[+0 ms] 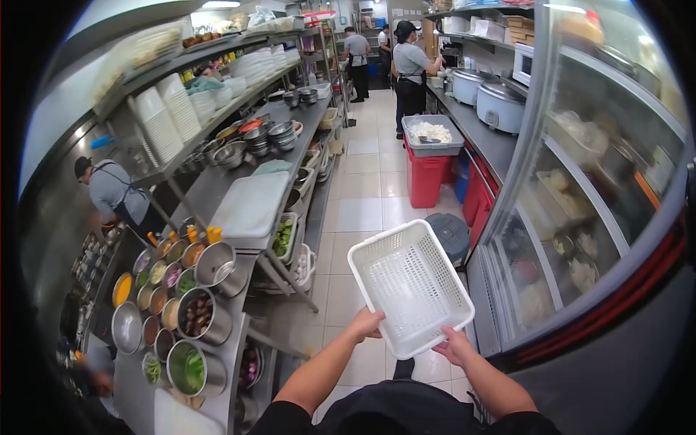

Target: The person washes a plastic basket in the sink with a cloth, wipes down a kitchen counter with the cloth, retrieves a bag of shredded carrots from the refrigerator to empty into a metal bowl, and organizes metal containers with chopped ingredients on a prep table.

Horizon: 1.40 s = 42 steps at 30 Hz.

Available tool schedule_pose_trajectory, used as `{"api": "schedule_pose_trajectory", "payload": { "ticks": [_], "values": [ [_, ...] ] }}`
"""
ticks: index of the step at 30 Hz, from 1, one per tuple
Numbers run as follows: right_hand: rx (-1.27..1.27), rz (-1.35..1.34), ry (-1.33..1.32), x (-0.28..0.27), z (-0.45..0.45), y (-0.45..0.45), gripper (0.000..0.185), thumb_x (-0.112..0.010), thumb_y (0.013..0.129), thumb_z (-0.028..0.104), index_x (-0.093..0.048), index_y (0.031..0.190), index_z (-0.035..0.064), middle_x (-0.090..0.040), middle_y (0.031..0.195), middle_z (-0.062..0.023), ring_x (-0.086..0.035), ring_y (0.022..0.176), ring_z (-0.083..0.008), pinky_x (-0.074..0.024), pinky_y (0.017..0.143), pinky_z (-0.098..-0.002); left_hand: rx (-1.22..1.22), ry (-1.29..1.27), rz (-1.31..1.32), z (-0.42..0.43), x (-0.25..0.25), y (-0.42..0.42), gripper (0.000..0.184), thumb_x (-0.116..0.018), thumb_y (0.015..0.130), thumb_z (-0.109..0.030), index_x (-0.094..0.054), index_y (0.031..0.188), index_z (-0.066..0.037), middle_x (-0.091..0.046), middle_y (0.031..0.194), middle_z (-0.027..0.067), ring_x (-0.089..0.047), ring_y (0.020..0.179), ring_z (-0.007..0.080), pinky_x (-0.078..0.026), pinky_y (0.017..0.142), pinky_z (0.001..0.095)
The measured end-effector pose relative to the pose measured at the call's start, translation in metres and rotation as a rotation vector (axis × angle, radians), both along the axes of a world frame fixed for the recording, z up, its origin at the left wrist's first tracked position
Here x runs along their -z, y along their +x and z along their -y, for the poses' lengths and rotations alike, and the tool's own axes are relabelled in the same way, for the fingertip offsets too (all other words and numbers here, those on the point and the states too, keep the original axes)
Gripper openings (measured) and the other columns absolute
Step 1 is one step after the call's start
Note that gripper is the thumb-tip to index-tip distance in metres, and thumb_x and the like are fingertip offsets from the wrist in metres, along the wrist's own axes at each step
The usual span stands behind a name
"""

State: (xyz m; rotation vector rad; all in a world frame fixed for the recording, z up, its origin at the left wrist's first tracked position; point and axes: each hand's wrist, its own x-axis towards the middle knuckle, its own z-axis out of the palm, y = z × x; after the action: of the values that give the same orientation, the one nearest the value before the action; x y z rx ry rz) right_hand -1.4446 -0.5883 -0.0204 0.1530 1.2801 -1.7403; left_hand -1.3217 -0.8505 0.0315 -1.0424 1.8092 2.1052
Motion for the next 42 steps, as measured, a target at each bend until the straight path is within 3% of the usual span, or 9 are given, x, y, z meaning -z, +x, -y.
{"api": "schedule_pose_trajectory", "payload": {
  "ticks": [3, 7, 13, 19, 22, 28, 34, 36, 42],
  "values": [
    [0.069, 0.035, 0.028, 0.025, 0.062, -0.063, 0.046, -0.051, 0.091, 0.013, -0.038, 0.135, 0.0064, -0.053, 0.125, -0.0156, -0.058, 0.109, -0.0353, -0.0484, 0.092, -0.0497, -0.105, -0.021, -0.045, 0.029, 0.000, -0.053, 0.062, -0.058, 0.090, -0.028, -0.031, 0.141, -0.008, -0.048, 0.132, 0.0214, -0.056, 0.114, 0.0358, -0.055, 0.081, 0.0473],
    [-0.026, 0.042, 0.131, 0.037, 0.164, -0.138, 0.041, -0.048, 0.090, 0.011, -0.041, 0.131, 0.0059, -0.055, 0.121, -0.0150, -0.060, 0.104, -0.0323, -0.0518, 0.085, -0.0462, -0.173, 0.068, 0.072, 0.075, 0.015, -0.087, 0.072, -0.065, 0.088, -0.034, -0.022, 0.143, -0.014, -0.049, 0.132, 0.0198, -0.060, 0.106, 0.0390, -0.056, 0.076, 0.0478],
    [-0.232, -0.034, 0.259, 0.018, 0.304, -0.199, 0.037, -0.047, 0.094, 0.016, -0.042, 0.130, 0.0048, -0.055, 0.119, -0.0153, -0.063, 0.094, -0.0290, -0.0536, 0.079, -0.0414, -0.486, 0.262, 0.023, 0.143, 0.058, -0.140, 0.055, -0.058, 0.092, -0.021, -0.029, 0.138, -0.011, -0.054, 0.124, 0.0179, -0.066, 0.091, 0.0305, -0.058, 0.067, 0.0414],
    [-0.363, -0.053, 0.366, 0.025, 0.414, -0.269, 0.050, -0.054, 0.096, 0.024, -0.037, 0.138, 0.0022, -0.059, 0.114, -0.0139, -0.065, 0.088, -0.0254, -0.0541, 0.074, -0.0351, -0.631, 0.476, 0.035, 0.270, 0.163, -0.207, 0.034, -0.041, 0.093, -0.005, -0.043, 0.126, 0.002, -0.064, 0.103, 0.0179, -0.068, 0.083, 0.0262, -0.060, 0.064, 0.0361],
    [-0.469, -0.168, 0.476, 0.057, 0.434, -0.317, 0.050, -0.056, 0.095, 0.026, -0.041, 0.137, 0.0027, -0.061, 0.109, -0.0118, -0.065, 0.082, -0.0221, -0.0536, 0.070, -0.0309, -0.705, 0.634, 0.102, 0.333, 0.232, -0.231, 0.034, -0.041, 0.094, -0.006, -0.042, 0.128, 0.000, -0.061, 0.109, 0.0188, -0.066, 0.091, 0.0293, -0.059, 0.073, 0.0416],
    [-0.410, -0.108, 0.692, 0.144, 0.427, -0.417, 0.035, -0.057, 0.095, 0.030, -0.057, 0.118, 0.0047, -0.063, 0.100, -0.0057, -0.064, 0.074, -0.0148, -0.0514, 0.062, -0.0249, -1.030, 0.674, 0.193, 0.442, 0.271, -0.282, 0.035, -0.040, 0.094, -0.004, -0.038, 0.128, 0.005, -0.058, 0.108, 0.0215, -0.065, 0.090, 0.0349, -0.059, 0.073, 0.0437],
    [-0.750, -0.352, 1.027, 0.313, 0.361, -0.467, 0.040, -0.065, 0.089, 0.033, -0.061, 0.111, -0.0004, -0.064, 0.082, -0.0058, -0.061, 0.067, -0.0141, -0.0480, 0.057, -0.0283, -1.351, 0.608, 0.020, 0.532, 0.369, -0.289, 0.033, -0.038, 0.094, 0.001, -0.038, 0.127, 0.003, -0.056, 0.108, 0.0241, -0.064, 0.088, 0.0368, -0.060, 0.075, 0.0437],
    [-0.753, -0.388, 1.067, 0.325, 0.362, -0.474, 0.054, -0.064, 0.084, 0.039, -0.060, 0.117, -0.0039, -0.069, 0.093, -0.0155, -0.067, 0.086, -0.0244, -0.0514, 0.080, -0.0350, -1.506, 0.758, 0.009, 0.565, 0.400, -0.277, 0.033, -0.038, 0.095, 0.000, -0.039, 0.128, 0.002, -0.056, 0.109, 0.0236, -0.064, 0.088, 0.0355, -0.060, 0.076, 0.0424],
    [-0.870, -0.280, 1.049, 0.297, 0.402, -0.495, 0.058, -0.062, 0.085, 0.041, -0.057, 0.122, -0.0039, -0.068, 0.102, -0.0186, -0.066, 0.097, -0.0282, -0.0497, 0.086, -0.0360, -1.691, 0.498, -0.163, 0.650, 0.434, -0.260, 0.038, -0.047, 0.098, -0.013, -0.037, 0.131, 0.005, -0.053, 0.118, 0.0218, -0.064, 0.096, 0.0301, -0.059, 0.082, 0.0372]
  ]
}}
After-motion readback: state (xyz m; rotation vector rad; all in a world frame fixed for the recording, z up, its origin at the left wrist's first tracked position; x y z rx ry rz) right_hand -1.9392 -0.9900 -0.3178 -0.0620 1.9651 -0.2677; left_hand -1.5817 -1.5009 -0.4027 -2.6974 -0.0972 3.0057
